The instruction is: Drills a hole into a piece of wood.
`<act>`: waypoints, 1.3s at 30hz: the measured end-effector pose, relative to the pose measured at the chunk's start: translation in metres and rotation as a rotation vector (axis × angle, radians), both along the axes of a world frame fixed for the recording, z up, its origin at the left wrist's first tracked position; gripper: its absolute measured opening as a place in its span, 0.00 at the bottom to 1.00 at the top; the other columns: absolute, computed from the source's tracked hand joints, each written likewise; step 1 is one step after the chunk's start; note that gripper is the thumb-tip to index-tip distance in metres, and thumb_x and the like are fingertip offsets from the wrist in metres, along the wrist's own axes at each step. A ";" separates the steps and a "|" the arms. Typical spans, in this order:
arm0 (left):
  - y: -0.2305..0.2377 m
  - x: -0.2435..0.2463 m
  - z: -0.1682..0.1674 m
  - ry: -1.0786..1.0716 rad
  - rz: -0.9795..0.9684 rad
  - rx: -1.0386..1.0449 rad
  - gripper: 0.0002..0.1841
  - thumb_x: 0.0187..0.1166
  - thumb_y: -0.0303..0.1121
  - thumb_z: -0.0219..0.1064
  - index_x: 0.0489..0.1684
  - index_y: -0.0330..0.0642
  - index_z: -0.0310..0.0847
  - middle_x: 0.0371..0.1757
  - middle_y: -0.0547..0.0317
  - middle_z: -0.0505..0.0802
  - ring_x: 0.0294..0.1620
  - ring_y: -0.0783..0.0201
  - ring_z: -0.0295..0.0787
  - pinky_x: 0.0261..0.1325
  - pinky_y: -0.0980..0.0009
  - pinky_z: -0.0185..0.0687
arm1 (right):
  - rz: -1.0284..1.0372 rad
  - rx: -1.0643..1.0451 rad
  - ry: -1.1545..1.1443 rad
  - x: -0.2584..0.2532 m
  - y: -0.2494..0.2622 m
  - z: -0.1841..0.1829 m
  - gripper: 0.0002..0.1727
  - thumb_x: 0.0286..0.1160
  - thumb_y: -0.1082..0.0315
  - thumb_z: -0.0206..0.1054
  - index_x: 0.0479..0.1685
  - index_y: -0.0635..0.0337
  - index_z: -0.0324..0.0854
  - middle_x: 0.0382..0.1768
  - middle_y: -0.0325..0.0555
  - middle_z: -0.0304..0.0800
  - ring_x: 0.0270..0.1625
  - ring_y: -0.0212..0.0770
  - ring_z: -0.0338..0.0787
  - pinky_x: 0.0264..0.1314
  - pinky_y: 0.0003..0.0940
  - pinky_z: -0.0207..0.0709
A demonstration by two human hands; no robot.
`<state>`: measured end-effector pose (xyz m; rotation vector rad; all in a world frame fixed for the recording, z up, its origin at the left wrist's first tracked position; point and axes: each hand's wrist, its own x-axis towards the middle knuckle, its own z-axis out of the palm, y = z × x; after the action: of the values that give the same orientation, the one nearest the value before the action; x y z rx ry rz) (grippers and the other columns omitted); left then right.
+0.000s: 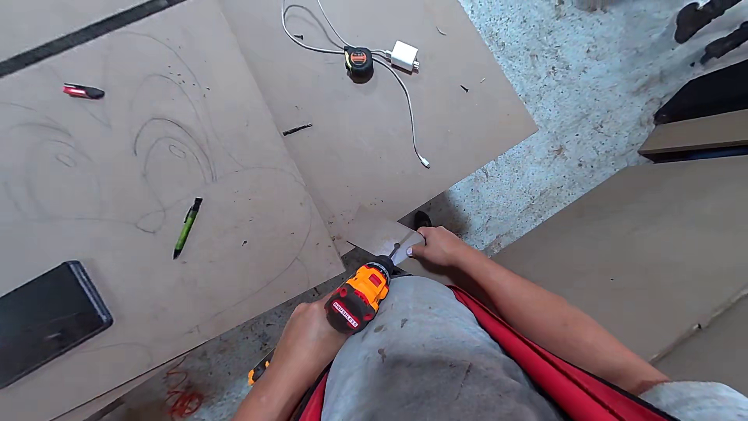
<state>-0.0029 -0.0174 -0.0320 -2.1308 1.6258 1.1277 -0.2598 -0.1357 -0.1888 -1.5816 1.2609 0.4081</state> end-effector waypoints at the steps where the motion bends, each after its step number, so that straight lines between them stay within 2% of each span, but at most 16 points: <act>1: 0.000 0.003 -0.001 0.032 -0.014 -0.020 0.20 0.70 0.53 0.74 0.45 0.46 0.90 0.39 0.52 0.95 0.47 0.54 0.94 0.53 0.48 0.85 | 0.003 -0.001 0.001 0.000 0.001 0.000 0.25 0.78 0.39 0.67 0.54 0.51 0.85 0.42 0.48 0.92 0.50 0.50 0.92 0.54 0.60 0.84; 3: 0.005 0.009 -0.004 0.072 -0.027 -0.079 0.18 0.67 0.49 0.76 0.41 0.42 0.90 0.36 0.50 0.95 0.43 0.52 0.94 0.49 0.47 0.85 | 0.002 -0.003 0.007 -0.002 0.000 0.000 0.25 0.77 0.39 0.67 0.54 0.51 0.85 0.43 0.49 0.92 0.50 0.51 0.92 0.54 0.60 0.83; 6: 0.023 0.010 -0.013 0.077 -0.050 -0.323 0.19 0.58 0.48 0.74 0.33 0.39 0.90 0.26 0.49 0.94 0.32 0.51 0.95 0.36 0.48 0.86 | -0.020 0.005 -0.002 -0.009 -0.004 -0.002 0.26 0.78 0.39 0.67 0.56 0.52 0.85 0.44 0.50 0.92 0.52 0.51 0.92 0.56 0.60 0.83; 9: 0.033 0.003 -0.018 0.023 -0.038 -0.456 0.20 0.60 0.49 0.70 0.31 0.37 0.90 0.24 0.48 0.93 0.29 0.48 0.95 0.32 0.46 0.85 | -0.027 -0.003 0.008 -0.009 -0.004 -0.004 0.27 0.78 0.38 0.66 0.57 0.51 0.85 0.45 0.49 0.92 0.52 0.50 0.92 0.56 0.60 0.83; 12: 0.033 -0.004 -0.012 -0.029 -0.015 -0.425 0.20 0.61 0.47 0.71 0.34 0.35 0.90 0.26 0.44 0.93 0.31 0.42 0.94 0.33 0.42 0.84 | -0.037 -0.017 0.014 -0.009 -0.004 -0.003 0.26 0.78 0.38 0.66 0.58 0.50 0.85 0.45 0.48 0.92 0.52 0.49 0.92 0.56 0.60 0.84; 14: 0.028 -0.005 -0.007 -0.038 -0.003 -0.322 0.20 0.62 0.46 0.73 0.38 0.36 0.91 0.30 0.43 0.94 0.36 0.40 0.95 0.39 0.40 0.84 | -0.044 -0.019 0.014 -0.009 -0.004 -0.003 0.26 0.78 0.38 0.66 0.57 0.50 0.85 0.44 0.48 0.92 0.51 0.49 0.92 0.56 0.60 0.83; 16: 0.018 -0.005 -0.003 -0.023 0.002 -0.173 0.20 0.65 0.46 0.77 0.42 0.38 0.91 0.34 0.43 0.95 0.42 0.41 0.95 0.47 0.40 0.85 | -0.046 -0.012 0.013 -0.010 -0.002 -0.003 0.26 0.78 0.38 0.66 0.56 0.50 0.85 0.44 0.48 0.92 0.51 0.49 0.92 0.55 0.59 0.83; 18: 0.010 -0.003 0.000 0.019 -0.003 -0.102 0.19 0.66 0.47 0.78 0.44 0.40 0.91 0.36 0.45 0.95 0.44 0.45 0.95 0.50 0.43 0.85 | -0.034 -0.007 0.015 -0.008 0.000 -0.003 0.26 0.77 0.38 0.67 0.56 0.49 0.85 0.44 0.47 0.93 0.51 0.49 0.92 0.55 0.59 0.84; 20: 0.008 0.001 -0.001 0.054 -0.013 -0.107 0.18 0.66 0.47 0.79 0.42 0.42 0.91 0.34 0.48 0.95 0.42 0.50 0.95 0.49 0.47 0.85 | -0.026 -0.005 0.018 -0.008 0.001 -0.002 0.26 0.76 0.38 0.67 0.55 0.50 0.86 0.43 0.48 0.92 0.50 0.50 0.92 0.54 0.59 0.84; 23: 0.014 0.003 -0.002 0.080 -0.028 -0.187 0.18 0.61 0.46 0.80 0.38 0.39 0.91 0.32 0.47 0.95 0.39 0.48 0.95 0.45 0.45 0.85 | -0.027 0.001 0.011 -0.010 -0.001 -0.002 0.25 0.77 0.39 0.68 0.54 0.51 0.86 0.43 0.50 0.92 0.50 0.52 0.92 0.54 0.61 0.83; 26: 0.029 0.006 -0.013 0.078 -0.066 -0.388 0.20 0.58 0.48 0.74 0.34 0.37 0.90 0.26 0.49 0.94 0.31 0.50 0.95 0.35 0.48 0.86 | -0.019 -0.009 0.005 -0.010 -0.002 -0.004 0.25 0.77 0.38 0.67 0.54 0.50 0.86 0.43 0.48 0.92 0.51 0.50 0.92 0.55 0.60 0.83; 29: 0.034 -0.003 -0.013 0.011 -0.050 -0.444 0.21 0.60 0.49 0.71 0.33 0.36 0.90 0.24 0.47 0.93 0.29 0.46 0.95 0.32 0.45 0.85 | -0.022 -0.020 0.009 -0.009 -0.002 -0.001 0.25 0.78 0.38 0.66 0.56 0.50 0.85 0.44 0.48 0.92 0.51 0.50 0.92 0.55 0.60 0.83; 34: 0.025 -0.013 0.002 -0.062 -0.010 -0.246 0.21 0.64 0.47 0.74 0.39 0.35 0.90 0.31 0.41 0.94 0.38 0.39 0.95 0.41 0.39 0.84 | -0.025 -0.031 0.020 -0.006 -0.001 0.001 0.26 0.78 0.37 0.65 0.56 0.49 0.85 0.43 0.48 0.92 0.51 0.50 0.92 0.54 0.59 0.83; 37: 0.012 -0.011 0.007 -0.039 -0.023 -0.056 0.21 0.67 0.47 0.77 0.47 0.38 0.91 0.38 0.42 0.96 0.46 0.41 0.95 0.51 0.41 0.84 | -0.009 -0.016 0.030 -0.005 -0.001 0.002 0.26 0.78 0.38 0.66 0.57 0.49 0.85 0.44 0.48 0.92 0.52 0.50 0.92 0.55 0.59 0.84; 39: 0.009 -0.004 0.005 0.006 -0.036 -0.069 0.19 0.67 0.47 0.77 0.46 0.40 0.91 0.37 0.45 0.95 0.45 0.45 0.95 0.51 0.44 0.85 | -0.007 -0.013 0.029 -0.005 -0.001 0.001 0.26 0.77 0.38 0.66 0.56 0.49 0.85 0.44 0.48 0.92 0.52 0.50 0.92 0.55 0.59 0.84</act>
<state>-0.0073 -0.0086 -0.0265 -2.1335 1.7226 1.0830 -0.2646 -0.1364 -0.1880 -1.5867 1.2938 0.4205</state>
